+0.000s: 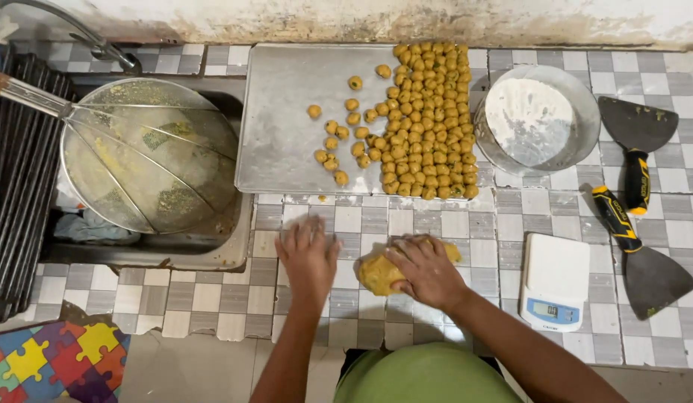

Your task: Weighing small portions of dough on a digital scale and rolling them into balls on a counter.

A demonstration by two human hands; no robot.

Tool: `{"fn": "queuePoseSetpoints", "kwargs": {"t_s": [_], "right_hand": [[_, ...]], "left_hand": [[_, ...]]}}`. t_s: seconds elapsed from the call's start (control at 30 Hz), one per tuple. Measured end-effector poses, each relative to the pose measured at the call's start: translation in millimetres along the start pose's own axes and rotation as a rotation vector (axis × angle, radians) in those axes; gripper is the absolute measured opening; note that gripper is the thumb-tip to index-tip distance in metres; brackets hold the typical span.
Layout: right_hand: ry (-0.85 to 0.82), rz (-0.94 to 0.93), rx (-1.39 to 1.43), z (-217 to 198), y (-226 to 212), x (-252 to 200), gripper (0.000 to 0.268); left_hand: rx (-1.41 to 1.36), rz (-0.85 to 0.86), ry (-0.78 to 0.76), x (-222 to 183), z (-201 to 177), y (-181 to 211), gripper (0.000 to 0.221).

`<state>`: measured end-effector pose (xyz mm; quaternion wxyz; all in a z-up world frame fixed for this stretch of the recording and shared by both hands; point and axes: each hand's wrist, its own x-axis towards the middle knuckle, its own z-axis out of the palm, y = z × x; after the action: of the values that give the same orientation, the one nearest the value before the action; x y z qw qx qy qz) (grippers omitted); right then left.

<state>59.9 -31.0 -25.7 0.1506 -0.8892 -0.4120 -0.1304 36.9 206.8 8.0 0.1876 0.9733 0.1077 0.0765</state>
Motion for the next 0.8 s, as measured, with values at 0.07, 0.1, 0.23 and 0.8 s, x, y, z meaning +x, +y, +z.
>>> {"fn": "queuePoseSetpoints", "kwargs": {"t_s": [0.07,0.1,0.23,0.8], "right_hand": [[-0.031,0.025,-0.021,-4,5,13,0.066],[-0.025,0.029,-0.033,-2,7,16,0.066],[-0.022,0.051,-0.015,9,10,9,0.062],[-0.097,0.065,0.07,-55,15,-20,0.064]], "left_hand": [[0.084,0.015,0.114,26,18,-4,0.047],[0.077,0.025,0.12,35,28,-4,0.047],[0.171,0.027,0.189,46,46,6,0.039],[-0.019,0.463,0.036,-42,59,86,0.033]]}}
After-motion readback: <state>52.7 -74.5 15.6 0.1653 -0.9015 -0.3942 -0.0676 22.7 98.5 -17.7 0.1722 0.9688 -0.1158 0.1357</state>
